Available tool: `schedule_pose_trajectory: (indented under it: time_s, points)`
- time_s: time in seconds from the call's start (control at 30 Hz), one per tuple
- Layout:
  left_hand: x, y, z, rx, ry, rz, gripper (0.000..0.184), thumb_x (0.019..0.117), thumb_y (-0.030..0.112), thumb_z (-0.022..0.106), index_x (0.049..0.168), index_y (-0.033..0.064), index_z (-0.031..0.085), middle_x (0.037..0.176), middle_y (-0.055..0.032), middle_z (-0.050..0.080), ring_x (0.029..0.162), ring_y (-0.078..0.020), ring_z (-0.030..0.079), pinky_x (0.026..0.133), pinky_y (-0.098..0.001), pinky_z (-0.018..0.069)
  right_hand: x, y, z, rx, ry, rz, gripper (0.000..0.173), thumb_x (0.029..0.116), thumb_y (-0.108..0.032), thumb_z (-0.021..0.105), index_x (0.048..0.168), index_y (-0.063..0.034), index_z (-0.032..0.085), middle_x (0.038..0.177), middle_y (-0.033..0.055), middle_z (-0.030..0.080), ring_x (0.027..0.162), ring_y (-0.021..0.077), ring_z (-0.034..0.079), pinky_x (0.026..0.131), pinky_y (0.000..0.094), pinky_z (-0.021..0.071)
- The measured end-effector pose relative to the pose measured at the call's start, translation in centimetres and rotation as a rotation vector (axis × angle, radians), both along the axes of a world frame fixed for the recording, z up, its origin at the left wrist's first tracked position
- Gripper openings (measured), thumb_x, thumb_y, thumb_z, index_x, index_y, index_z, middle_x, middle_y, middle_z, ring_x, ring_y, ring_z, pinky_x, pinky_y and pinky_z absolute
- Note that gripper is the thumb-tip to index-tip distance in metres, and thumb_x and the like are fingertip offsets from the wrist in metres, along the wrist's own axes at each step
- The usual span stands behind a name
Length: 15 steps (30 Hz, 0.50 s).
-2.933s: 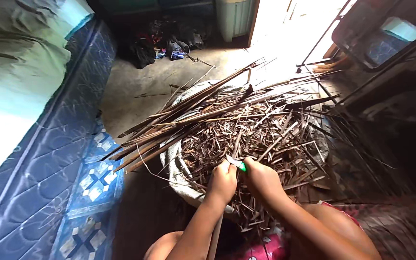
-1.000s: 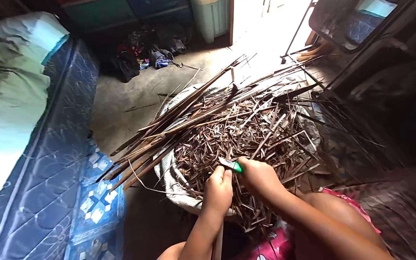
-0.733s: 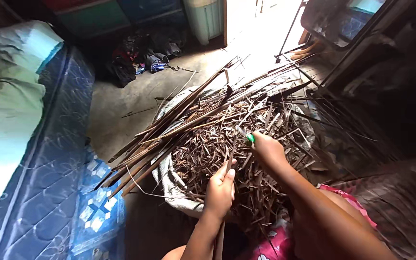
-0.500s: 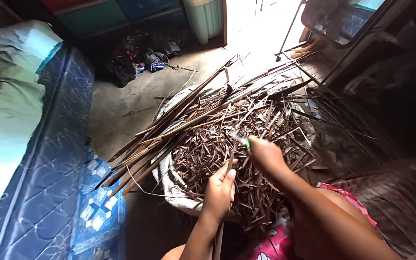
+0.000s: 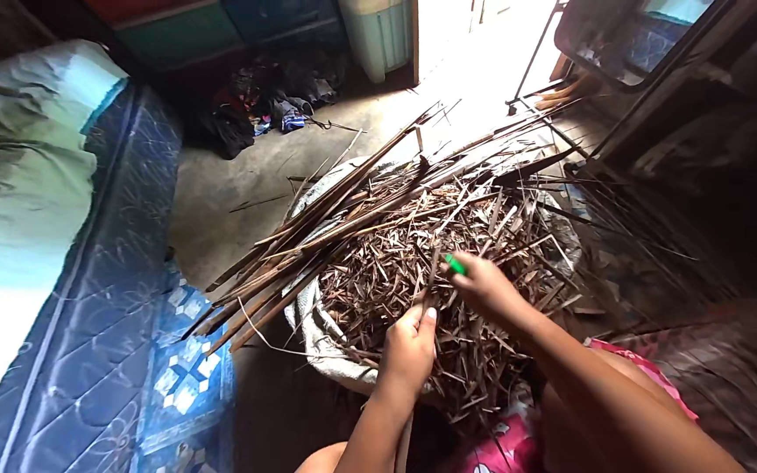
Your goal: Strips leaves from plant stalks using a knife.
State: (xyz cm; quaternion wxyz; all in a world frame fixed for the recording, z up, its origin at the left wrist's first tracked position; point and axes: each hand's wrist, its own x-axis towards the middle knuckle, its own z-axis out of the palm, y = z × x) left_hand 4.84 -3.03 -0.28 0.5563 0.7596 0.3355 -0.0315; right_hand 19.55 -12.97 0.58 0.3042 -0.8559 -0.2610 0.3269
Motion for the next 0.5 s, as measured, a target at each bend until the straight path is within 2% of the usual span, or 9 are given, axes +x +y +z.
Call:
schedule_pose_trajectory:
  time_s: [0.07,0.1,0.17,0.27,0.3,0.33,0.4,0.43,0.5]
  points:
    - [0.2,0.9,-0.5,0.104,0.047,0.031,0.029,0.1087,0.019,0.045,0.111,0.0011,0.067,0.064,-0.0024,0.056,0.052,-0.0122,0.053,0.057,-0.0325,0.0491,-3.1,0.7,1.3,-0.229,-0.018,0.208,0.028,0.1054,-0.024,0.052,0.120,-0.0028,0.063,0.105,0.0224,0.069,0.103,0.0404,0.068,0.085,0.0613,0.0511]
    - [0.2,1.1,-0.6,0.139,0.062,0.043,0.029,0.1080,0.017,0.044,0.117,0.0010,0.067,0.071,-0.0049,0.060,0.056,-0.0136,0.055,0.060,-0.0337,0.0510,-4.6,1.0,1.5,-0.296,-0.040,0.247,0.028,0.1062,-0.024,0.051,0.120,-0.0033,0.062,0.108,0.0221,0.070,0.106,0.0407,0.068,0.086,0.0604,0.0517]
    - [0.0,1.2,-0.3,0.189,0.084,0.037,0.038,0.1094,0.017,0.042,0.138,0.0026,0.062,0.083,-0.0091,0.066,0.062,-0.0159,0.059,0.066,-0.0361,0.0528,-6.6,1.2,0.7,-0.287,-0.206,0.215,0.024,0.1060,-0.022,0.051,0.114,-0.0024,0.063,0.101,0.0200,0.072,0.100,0.0393,0.072,0.079,0.0561,0.0556]
    - [0.2,0.7,0.2,0.277,0.102,0.018,0.033,0.1105,0.021,0.042,0.115,0.0015,0.068,0.078,-0.0102,0.064,0.066,-0.0208,0.062,0.069,-0.0424,0.0532,-6.9,1.6,-1.5,-0.173,-0.486,0.076,0.019,0.1014,-0.017,0.057,0.102,-0.0011,0.067,0.085,0.0184,0.072,0.083,0.0381,0.074,0.064,0.0527,0.0563]
    - [0.3,0.5,0.3,0.301,0.099,0.007,0.033,0.1109,0.023,0.042,0.113,0.0019,0.068,0.079,-0.0105,0.064,0.067,-0.0217,0.062,0.070,-0.0433,0.0532,-6.5,1.8,-1.8,-0.161,-0.532,0.034,0.017,0.1001,-0.015,0.058,0.102,-0.0010,0.068,0.084,0.0184,0.072,0.081,0.0379,0.074,0.062,0.0521,0.0563]
    - [0.3,0.2,0.4,0.300,0.089,-0.002,0.035,0.1112,0.024,0.043,0.123,0.0018,0.067,0.087,-0.0129,0.068,0.073,-0.0240,0.065,0.074,-0.0455,0.0541,-5.9,2.1,-1.7,-0.185,-0.523,-0.001,0.017,0.1002,-0.014,0.057,0.105,-0.0006,0.068,0.087,0.0193,0.072,0.083,0.0387,0.074,0.064,0.0532,0.0566]
    - [0.2,-0.4,0.9,0.256,0.096,-0.050,0.044,0.1117,0.026,0.042,0.150,0.0080,0.052,0.119,-0.0164,0.072,0.097,-0.0283,0.071,0.092,-0.0500,0.0535,-3.6,2.3,-0.8,-0.288,-0.410,-0.067,0.023,0.1040,-0.013,0.051,0.117,0.0003,0.065,0.102,0.0222,0.072,0.098,0.0412,0.072,0.077,0.0574,0.0559]
    - [0.0,-0.7,1.0,0.241,0.106,-0.075,0.045,0.1118,0.026,0.041,0.154,0.0117,0.047,0.128,-0.0144,0.070,0.105,-0.0274,0.071,0.097,-0.0497,0.0521,-2.3,2.2,-0.3,-0.336,-0.360,-0.098,0.026,0.1057,-0.014,0.048,0.121,0.0000,0.063,0.108,0.0226,0.072,0.104,0.0412,0.071,0.082,0.0582,0.0551]
    - [-0.3,-1.1,0.9,0.245,0.090,-0.084,0.045,0.1115,0.025,0.042,0.154,0.0124,0.047,0.132,-0.0131,0.068,0.105,-0.0252,0.071,0.096,-0.0478,0.0519,-0.8,1.7,0.4,-0.371,-0.298,-0.125,0.026,0.1063,-0.016,0.047,0.122,-0.0030,0.062,0.115,0.0206,0.071,0.111,0.0387,0.069,0.086,0.0579,0.0535]
